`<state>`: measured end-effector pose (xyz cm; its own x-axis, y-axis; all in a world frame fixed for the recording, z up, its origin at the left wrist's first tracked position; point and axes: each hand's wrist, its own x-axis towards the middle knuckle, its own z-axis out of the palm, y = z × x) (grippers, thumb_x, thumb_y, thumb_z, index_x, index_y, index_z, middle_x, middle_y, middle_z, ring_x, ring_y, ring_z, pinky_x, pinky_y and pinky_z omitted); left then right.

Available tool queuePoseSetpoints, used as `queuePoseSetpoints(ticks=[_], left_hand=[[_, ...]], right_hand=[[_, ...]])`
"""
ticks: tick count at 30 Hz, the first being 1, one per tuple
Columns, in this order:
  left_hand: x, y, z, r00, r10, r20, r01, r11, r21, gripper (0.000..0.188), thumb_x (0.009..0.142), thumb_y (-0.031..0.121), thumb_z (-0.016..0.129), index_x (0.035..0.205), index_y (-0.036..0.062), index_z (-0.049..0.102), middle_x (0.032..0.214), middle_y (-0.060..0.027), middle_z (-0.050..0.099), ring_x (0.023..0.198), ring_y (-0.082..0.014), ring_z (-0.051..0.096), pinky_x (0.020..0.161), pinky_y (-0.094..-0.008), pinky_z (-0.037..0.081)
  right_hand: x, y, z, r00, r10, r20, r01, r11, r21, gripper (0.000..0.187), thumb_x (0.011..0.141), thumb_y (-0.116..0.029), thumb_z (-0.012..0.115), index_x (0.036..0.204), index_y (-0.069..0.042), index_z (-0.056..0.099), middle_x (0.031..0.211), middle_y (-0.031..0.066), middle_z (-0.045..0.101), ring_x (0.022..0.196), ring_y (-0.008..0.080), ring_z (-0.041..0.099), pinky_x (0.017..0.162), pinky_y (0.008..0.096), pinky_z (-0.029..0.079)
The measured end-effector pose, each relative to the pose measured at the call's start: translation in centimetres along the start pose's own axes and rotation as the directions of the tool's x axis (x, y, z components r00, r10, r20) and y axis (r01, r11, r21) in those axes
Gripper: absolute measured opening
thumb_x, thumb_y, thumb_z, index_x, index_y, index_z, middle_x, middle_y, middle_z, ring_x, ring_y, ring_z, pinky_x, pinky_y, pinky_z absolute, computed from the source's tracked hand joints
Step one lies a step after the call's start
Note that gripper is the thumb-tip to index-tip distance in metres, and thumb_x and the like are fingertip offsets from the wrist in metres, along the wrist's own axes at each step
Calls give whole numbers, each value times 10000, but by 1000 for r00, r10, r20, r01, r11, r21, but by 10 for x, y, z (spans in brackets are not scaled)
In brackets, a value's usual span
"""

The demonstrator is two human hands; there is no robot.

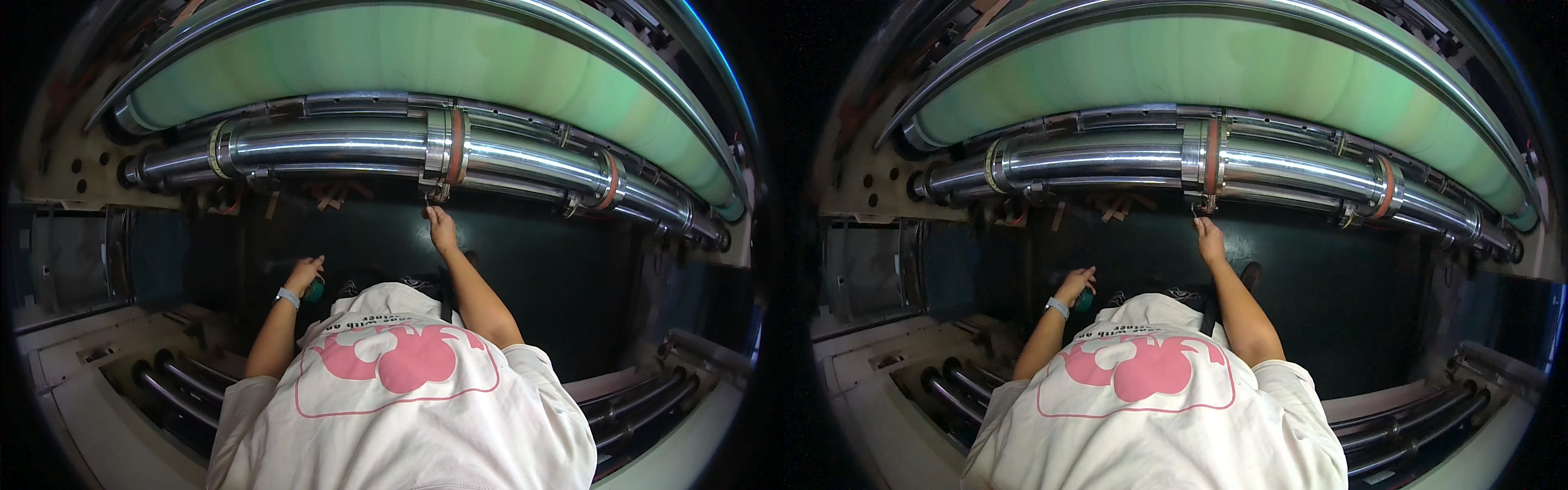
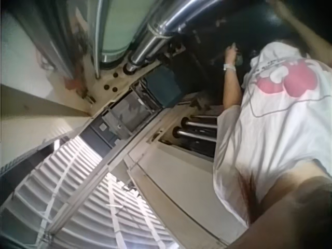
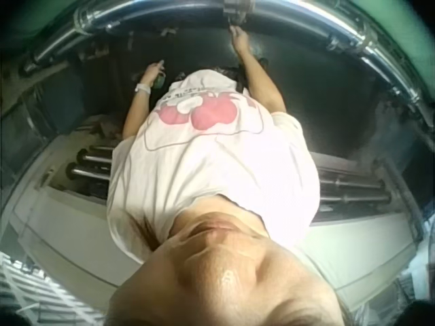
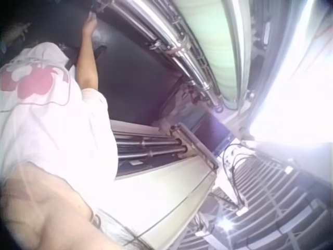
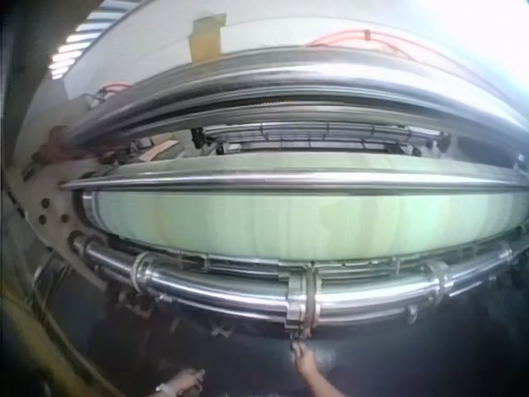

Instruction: The person uses a tape measure to measure the distance between metal rollers on a large industrial machine. They repeatedly extend the tape measure, align it with the rollers, and mark positions with a pen. The person moves around the machine to measure different sections.

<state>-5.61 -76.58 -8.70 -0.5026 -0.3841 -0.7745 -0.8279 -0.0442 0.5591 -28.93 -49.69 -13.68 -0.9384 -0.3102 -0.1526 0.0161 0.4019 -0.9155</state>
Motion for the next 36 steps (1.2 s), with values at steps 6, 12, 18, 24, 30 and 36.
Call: queuePoseSetpoints(ticks=[6,12,18,24,30,36], left_hand=[[-6,-12,7,1000,12,-21,-13,1000,-5,375,844,349,511,851,-26,525,790,-102,542,532,-187,553,544,-289,435],[-16,-16,13,995,-7,-103,-6,992,-129,385,825,382,526,747,5,548,684,-72,547,602,-168,514,578,-292,413],[-10,-33,19,995,-27,-98,7,981,-195,367,840,351,512,820,-15,514,729,-96,535,534,-189,541,531,-300,434],[14,-27,46,990,61,-128,-75,991,-107,369,839,347,517,817,-21,526,735,-93,539,550,-177,534,519,-295,434],[12,30,65,980,197,12,-197,978,63,481,802,453,517,841,-23,565,700,-110,590,618,-208,561,602,-309,433],[-46,124,86,911,294,289,-342,930,131,538,793,493,526,984,-9,506,696,-80,579,634,-139,562,606,-255,425]], right_hand=[[33,9,-37,916,95,391,-159,978,135,234,821,-230,584,692,-39,543,619,-6,514,582,75,452,559,229,374],[41,4,-42,868,195,457,-297,941,163,205,803,-217,611,690,-53,560,599,-7,524,555,79,469,541,226,379],[50,-43,-72,942,182,281,-70,927,-369,347,709,-322,694,622,-6,578,609,92,578,558,167,543,536,309,421],[36,-98,-76,960,53,273,194,579,-792,384,774,-438,554,808,-61,619,797,167,620,817,306,590,747,406,397],[39,-83,-75,893,-174,414,449,381,-808,260,776,-344,557,838,-101,625,863,132,590,881,280,538,744,405,378],[13,-97,-70,897,-85,434,335,771,-542,340,783,-357,568,673,-39,620,656,185,582,621,337,572,575,401,448]])
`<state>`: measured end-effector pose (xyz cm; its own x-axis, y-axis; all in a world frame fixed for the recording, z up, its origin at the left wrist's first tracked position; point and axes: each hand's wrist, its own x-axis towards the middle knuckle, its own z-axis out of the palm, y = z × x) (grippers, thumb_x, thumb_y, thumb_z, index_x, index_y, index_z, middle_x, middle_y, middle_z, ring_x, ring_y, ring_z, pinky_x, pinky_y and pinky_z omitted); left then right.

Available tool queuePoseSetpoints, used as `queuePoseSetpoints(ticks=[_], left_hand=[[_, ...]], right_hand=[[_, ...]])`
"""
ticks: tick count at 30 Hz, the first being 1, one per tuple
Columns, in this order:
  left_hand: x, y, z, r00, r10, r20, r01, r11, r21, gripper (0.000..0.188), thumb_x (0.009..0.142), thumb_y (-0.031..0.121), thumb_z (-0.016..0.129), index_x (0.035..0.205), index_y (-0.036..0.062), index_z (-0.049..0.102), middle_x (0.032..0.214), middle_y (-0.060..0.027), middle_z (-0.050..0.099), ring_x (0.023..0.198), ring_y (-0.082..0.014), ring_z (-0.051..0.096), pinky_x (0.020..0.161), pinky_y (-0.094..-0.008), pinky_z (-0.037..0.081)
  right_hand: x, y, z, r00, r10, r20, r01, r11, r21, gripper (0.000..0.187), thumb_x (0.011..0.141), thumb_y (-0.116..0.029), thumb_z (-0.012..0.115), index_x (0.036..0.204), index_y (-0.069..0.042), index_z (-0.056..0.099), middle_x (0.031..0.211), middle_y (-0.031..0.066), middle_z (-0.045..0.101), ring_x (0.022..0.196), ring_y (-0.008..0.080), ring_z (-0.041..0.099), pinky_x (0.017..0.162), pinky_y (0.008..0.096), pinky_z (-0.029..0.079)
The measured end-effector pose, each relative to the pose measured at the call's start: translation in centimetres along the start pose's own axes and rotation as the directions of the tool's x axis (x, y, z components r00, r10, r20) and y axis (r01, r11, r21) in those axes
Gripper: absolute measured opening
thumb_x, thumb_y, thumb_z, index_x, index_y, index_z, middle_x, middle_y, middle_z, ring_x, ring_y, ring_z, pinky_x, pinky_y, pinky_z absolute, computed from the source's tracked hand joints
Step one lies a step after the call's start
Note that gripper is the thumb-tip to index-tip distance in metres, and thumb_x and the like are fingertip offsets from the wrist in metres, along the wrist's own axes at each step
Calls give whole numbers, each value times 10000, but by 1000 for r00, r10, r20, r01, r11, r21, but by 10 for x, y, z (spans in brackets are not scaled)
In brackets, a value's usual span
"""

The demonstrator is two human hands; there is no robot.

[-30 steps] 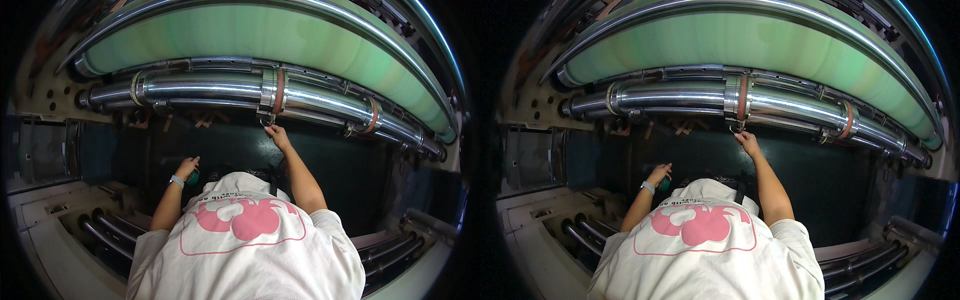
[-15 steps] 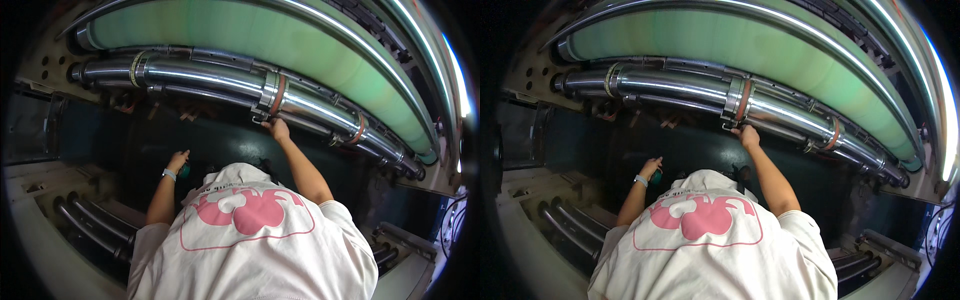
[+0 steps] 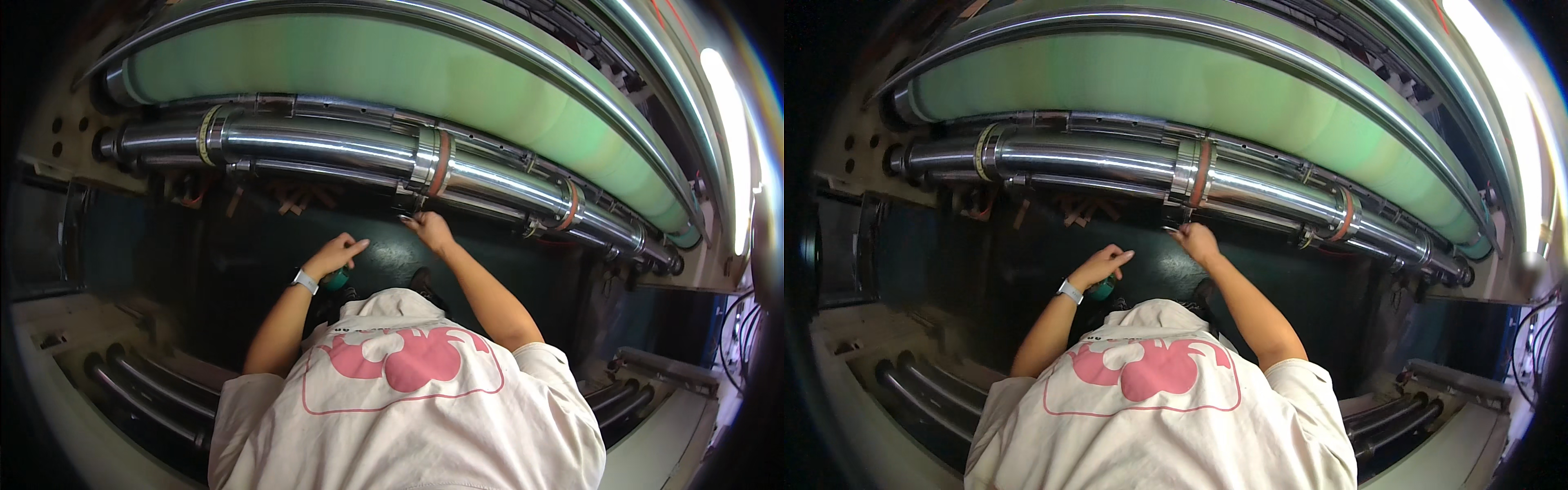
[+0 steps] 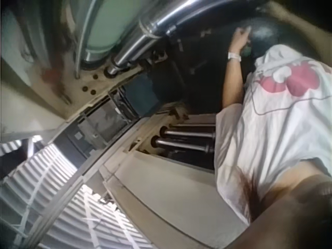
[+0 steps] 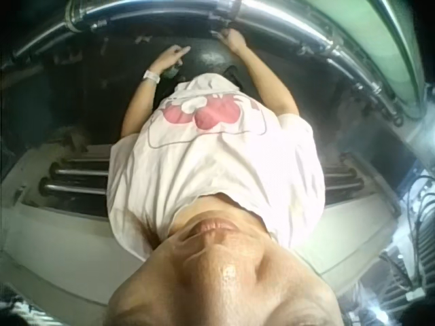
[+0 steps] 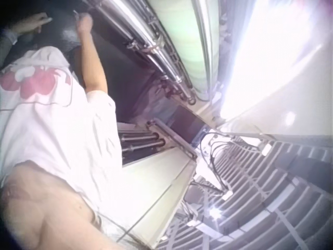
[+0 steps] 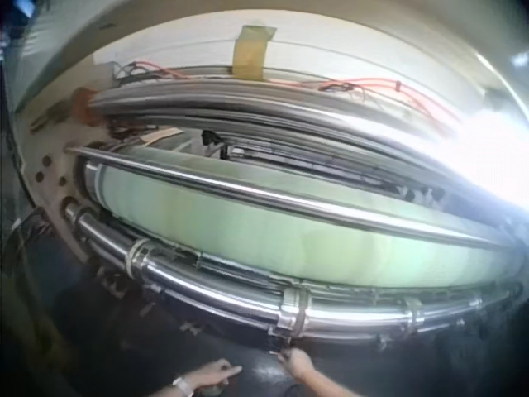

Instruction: The person uses a tape measure to measure the distance between metal rollers on a large industrial machine. They repeatedly extend the tape measure, align it with the rollers, and mark positions with a pen. The person moves around the machine to measure different sections.

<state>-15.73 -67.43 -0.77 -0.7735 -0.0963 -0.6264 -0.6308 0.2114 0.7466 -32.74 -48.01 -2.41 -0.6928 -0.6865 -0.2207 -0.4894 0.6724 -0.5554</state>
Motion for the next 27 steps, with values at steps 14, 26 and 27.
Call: queuePoseSetpoints(ticks=[14,26,27], left_hand=[[35,80,53,896,204,393,-311,922,231,496,778,354,617,1122,22,484,761,-48,594,695,-107,534,631,-228,418],[62,95,-41,911,228,344,-336,894,297,125,814,98,541,728,8,556,664,-20,560,658,-96,527,635,-229,426],[65,100,-40,909,260,326,-365,873,323,130,817,95,534,725,5,551,660,-19,557,655,-97,521,636,-230,424]], right_hand=[[-114,8,-33,943,305,136,-226,284,932,115,782,-202,609,817,-107,554,624,-55,465,494,32,393,416,174,303],[-104,232,-99,335,877,-344,280,256,925,106,816,-177,583,800,-78,548,604,-49,444,458,33,371,365,170,262],[-98,235,-98,297,897,-327,280,245,928,93,812,-171,585,799,-87,546,610,-41,462,452,42,389,365,174,282]])
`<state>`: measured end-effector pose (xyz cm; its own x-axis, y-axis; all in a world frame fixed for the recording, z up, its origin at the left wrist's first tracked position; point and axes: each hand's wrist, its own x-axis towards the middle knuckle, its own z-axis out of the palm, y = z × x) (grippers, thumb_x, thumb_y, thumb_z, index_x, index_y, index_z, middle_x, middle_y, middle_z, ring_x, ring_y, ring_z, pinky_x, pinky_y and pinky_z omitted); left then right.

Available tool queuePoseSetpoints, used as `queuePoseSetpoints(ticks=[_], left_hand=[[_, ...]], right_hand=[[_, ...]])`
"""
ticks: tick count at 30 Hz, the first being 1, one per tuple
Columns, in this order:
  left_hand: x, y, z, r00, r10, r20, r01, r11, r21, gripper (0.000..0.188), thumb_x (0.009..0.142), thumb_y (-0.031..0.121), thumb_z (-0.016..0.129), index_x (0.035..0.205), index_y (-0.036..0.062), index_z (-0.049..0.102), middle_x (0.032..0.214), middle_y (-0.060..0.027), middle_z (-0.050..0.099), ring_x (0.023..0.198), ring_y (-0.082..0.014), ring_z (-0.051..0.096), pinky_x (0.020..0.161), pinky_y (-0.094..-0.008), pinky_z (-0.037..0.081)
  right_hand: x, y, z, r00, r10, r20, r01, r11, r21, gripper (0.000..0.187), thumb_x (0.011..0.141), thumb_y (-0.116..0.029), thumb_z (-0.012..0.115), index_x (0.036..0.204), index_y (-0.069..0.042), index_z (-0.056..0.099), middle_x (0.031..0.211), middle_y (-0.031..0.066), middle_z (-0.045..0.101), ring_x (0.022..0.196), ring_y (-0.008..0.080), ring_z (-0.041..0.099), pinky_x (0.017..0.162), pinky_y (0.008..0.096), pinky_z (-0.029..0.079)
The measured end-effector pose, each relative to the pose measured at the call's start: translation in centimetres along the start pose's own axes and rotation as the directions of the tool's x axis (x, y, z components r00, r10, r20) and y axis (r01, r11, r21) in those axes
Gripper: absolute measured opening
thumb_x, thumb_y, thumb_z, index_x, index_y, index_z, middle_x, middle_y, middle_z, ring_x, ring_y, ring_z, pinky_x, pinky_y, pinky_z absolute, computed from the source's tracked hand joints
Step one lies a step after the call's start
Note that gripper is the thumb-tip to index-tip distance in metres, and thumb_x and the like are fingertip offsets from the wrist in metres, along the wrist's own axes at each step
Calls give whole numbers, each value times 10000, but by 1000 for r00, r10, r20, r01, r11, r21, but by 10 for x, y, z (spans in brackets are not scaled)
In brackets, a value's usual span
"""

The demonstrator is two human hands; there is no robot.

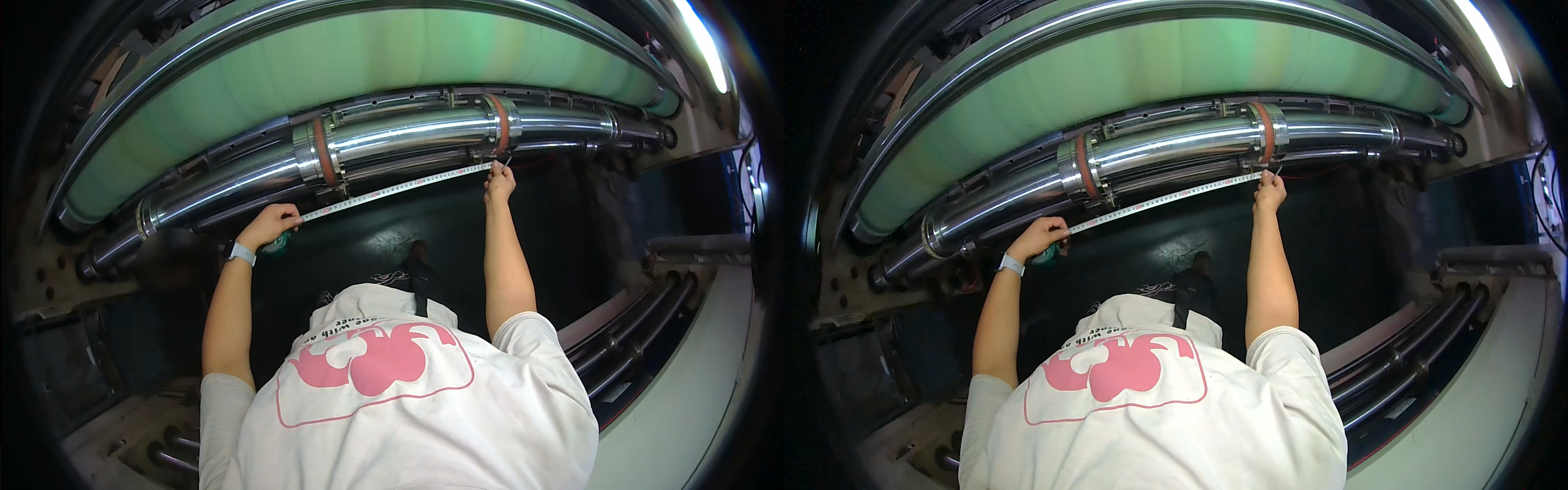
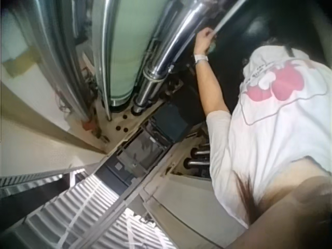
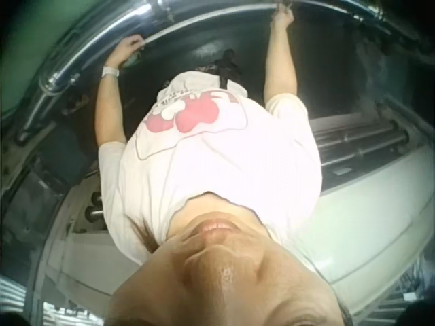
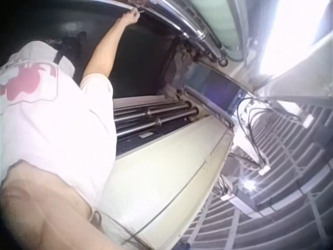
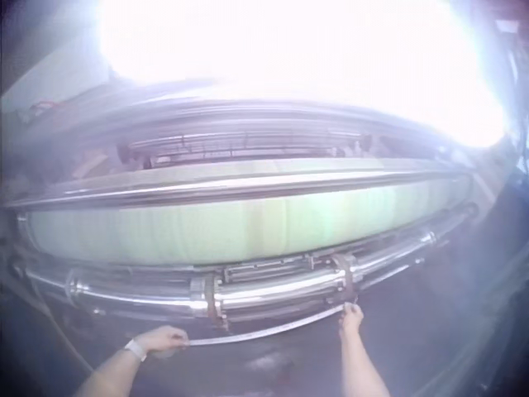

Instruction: The person uses a tape measure to measure the distance between metal rollers on a large industrial machine. They repeatedly extend the tape measure, align it with the rollers, and mark positions with a pen. The person moves around the machine to measure different sections.

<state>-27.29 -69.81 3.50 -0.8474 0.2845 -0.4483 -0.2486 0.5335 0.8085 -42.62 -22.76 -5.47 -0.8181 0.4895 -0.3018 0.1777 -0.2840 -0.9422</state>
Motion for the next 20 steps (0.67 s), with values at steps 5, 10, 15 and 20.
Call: queuePoseSetpoints(ticks=[5,10,15,20], left_hand=[[10,-16,2,985,32,-172,-1,985,173,198,833,148,510,720,-13,534,627,-54,533,609,-129,488,608,-265,404],[9,-24,13,911,84,-404,112,892,438,162,814,238,517,801,90,582,872,-124,512,853,-319,524,696,-414,421],[11,-17,17,860,-19,-510,308,816,489,171,824,244,493,871,106,584,924,-144,531,864,-330,533,727,-424,435],[20,-14,18,865,-90,-494,364,791,492,185,818,254,503,907,122,597,967,-158,537,909,-327,534,773,-412,434]], right_hand=[[13,19,5,999,-37,19,37,999,-4,72,809,-127,567,780,-118,502,596,-38,469,435,52,384,360,184,277],[13,24,13,998,-54,42,53,998,19,103,804,-107,579,776,-95,480,590,-25,452,397,59,343,324,202,217],[12,33,10,981,-142,-131,128,986,-109,175,791,-181,616,753,-61,495,596,-12,454,417,80,365,330,243,260],[-6,74,-5,993,107,-49,-110,991,-76,292,787,-346,607,738,-86,485,437,-17,363,306,113,330,295,262,252]])
